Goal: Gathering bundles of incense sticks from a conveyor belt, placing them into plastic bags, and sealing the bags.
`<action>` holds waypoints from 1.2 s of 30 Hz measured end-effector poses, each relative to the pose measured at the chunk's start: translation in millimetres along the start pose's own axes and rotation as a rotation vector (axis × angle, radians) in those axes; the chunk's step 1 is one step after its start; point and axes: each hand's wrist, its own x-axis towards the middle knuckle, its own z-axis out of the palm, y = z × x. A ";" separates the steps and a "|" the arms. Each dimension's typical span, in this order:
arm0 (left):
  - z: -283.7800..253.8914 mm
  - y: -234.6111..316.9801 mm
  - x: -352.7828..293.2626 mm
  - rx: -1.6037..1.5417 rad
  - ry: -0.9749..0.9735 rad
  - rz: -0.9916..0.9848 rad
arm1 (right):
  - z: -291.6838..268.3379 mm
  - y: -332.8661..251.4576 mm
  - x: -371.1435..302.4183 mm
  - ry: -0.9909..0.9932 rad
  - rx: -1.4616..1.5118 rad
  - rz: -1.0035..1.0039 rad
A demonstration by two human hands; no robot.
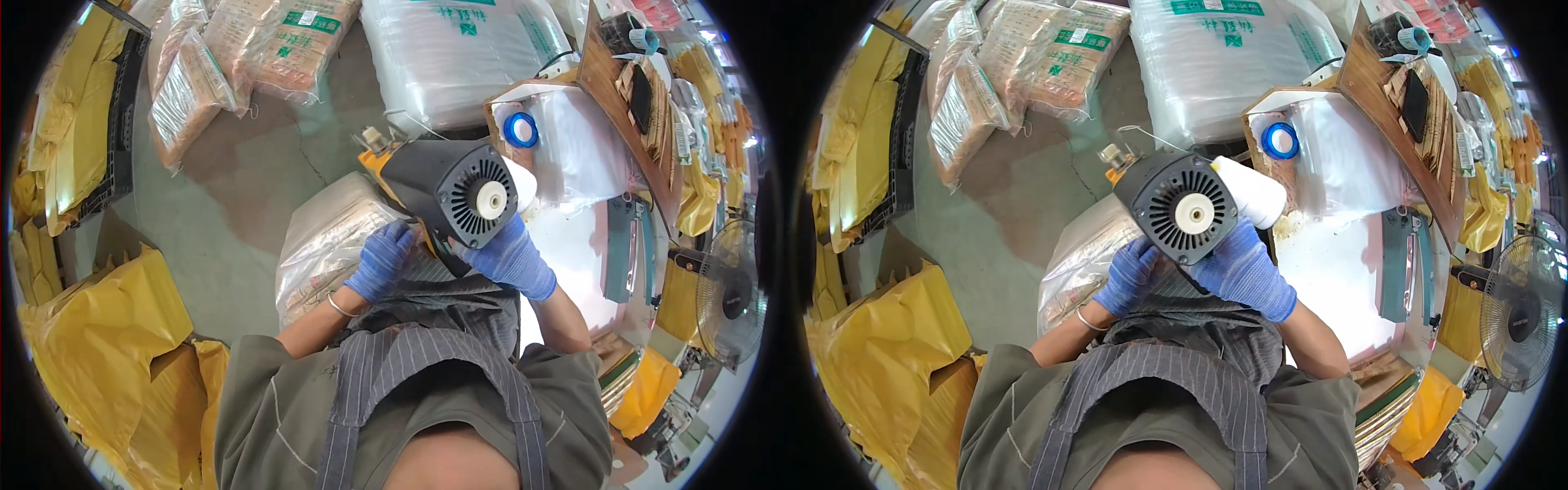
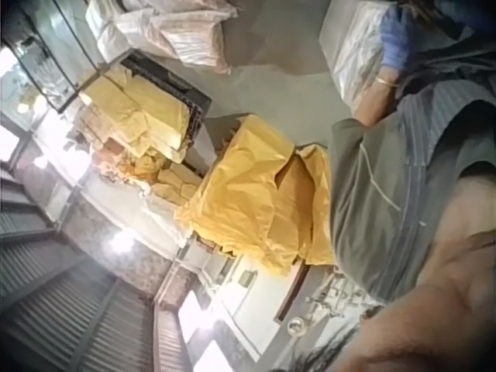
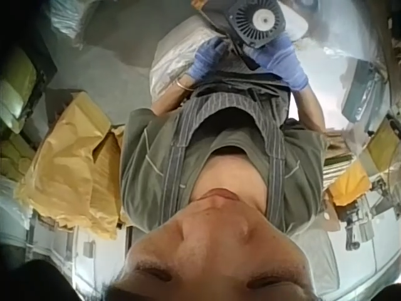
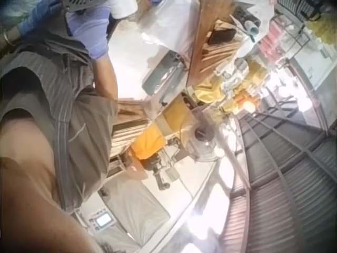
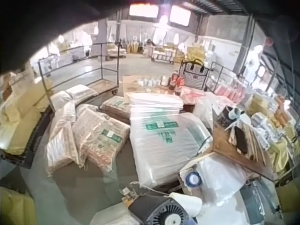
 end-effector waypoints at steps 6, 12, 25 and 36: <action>8.3 -5.3 3.8 0.103 -0.065 -0.079 | 6.6 -6.0 19.5 -0.109 -0.515 -0.309; -10.2 5.8 -10.6 0.222 -0.130 -0.305 | 32.5 -1.7 25.4 -0.101 -0.251 -0.034; -76.1 -4.1 -107.1 0.497 -0.192 -0.485 | 90.3 -23.5 41.1 -0.158 -0.184 0.450; -127.7 -0.3 -151.4 0.693 -0.365 -0.623 | 149.6 -25.5 34.0 -0.229 -0.149 0.514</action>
